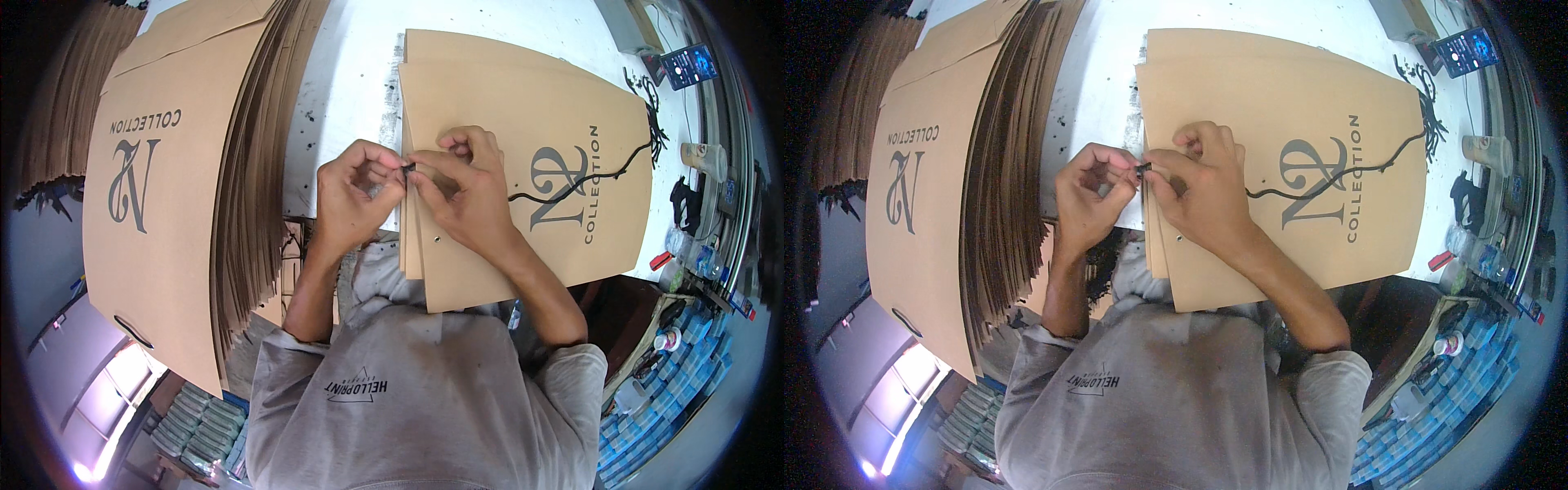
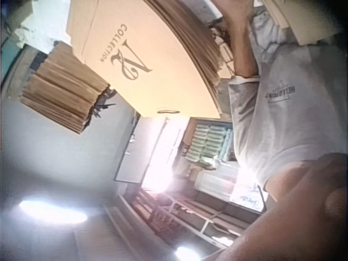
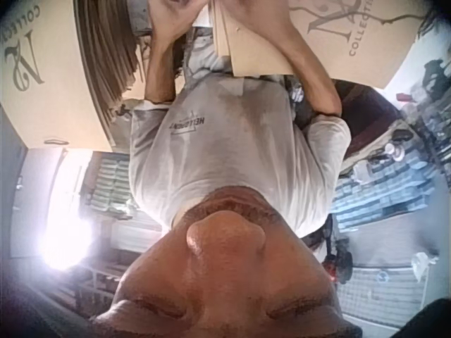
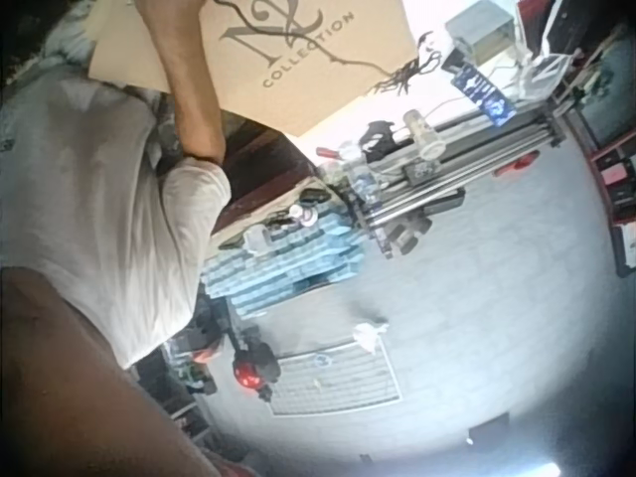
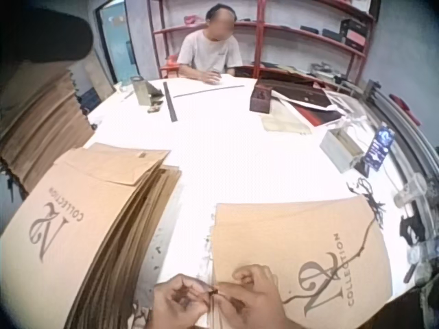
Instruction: The person threads black cords through pre-punched holes in flat brown paper bags and ties knots to form handles. They repeat this process for multiple bags, stacking completed ones to the side.
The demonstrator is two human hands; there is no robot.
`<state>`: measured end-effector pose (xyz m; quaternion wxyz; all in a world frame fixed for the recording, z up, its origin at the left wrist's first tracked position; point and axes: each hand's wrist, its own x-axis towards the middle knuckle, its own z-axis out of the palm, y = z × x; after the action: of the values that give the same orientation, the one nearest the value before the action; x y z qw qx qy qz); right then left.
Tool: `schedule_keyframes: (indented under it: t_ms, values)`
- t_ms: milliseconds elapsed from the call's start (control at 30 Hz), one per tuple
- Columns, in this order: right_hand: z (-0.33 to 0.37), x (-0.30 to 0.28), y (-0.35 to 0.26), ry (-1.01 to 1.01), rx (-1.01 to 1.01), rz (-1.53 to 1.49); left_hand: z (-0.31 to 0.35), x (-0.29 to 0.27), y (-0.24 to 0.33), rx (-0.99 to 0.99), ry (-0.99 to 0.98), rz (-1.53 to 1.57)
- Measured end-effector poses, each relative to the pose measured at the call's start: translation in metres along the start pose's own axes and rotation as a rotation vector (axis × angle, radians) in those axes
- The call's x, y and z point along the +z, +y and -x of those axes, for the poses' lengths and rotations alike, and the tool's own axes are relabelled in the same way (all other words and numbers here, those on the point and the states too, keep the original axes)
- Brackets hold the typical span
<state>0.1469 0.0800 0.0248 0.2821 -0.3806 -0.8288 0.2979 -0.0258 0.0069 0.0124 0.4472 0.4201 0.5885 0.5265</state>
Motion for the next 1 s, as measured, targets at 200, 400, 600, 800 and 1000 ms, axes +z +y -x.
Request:
schedule_keyframes:
  t_ms: [200,400,600,800,1000]
  values:
    - [0.009,0.001,0.002,-0.038,0.013,0.181,0.002,-0.022,-0.032,0.047,0.159,-0.071]
    - [0.007,0.011,0.009,0.013,-0.142,-0.041,0.011,-0.004,-0.012,-0.025,-0.004,0.231]
    - [0.013,0.001,0.013,0.124,-0.161,-0.044,-0.005,0.009,0.01,-0.325,-0.338,0.252]
    - [0.024,-0.008,-0.009,0.057,-0.515,-0.084,-0.02,0.014,-0.001,-0.446,-0.357,0.304]
    - [0.014,0.008,-0.008,0.131,0.093,-0.412,-0.007,0.028,-0.015,-0.192,-0.18,0.411]
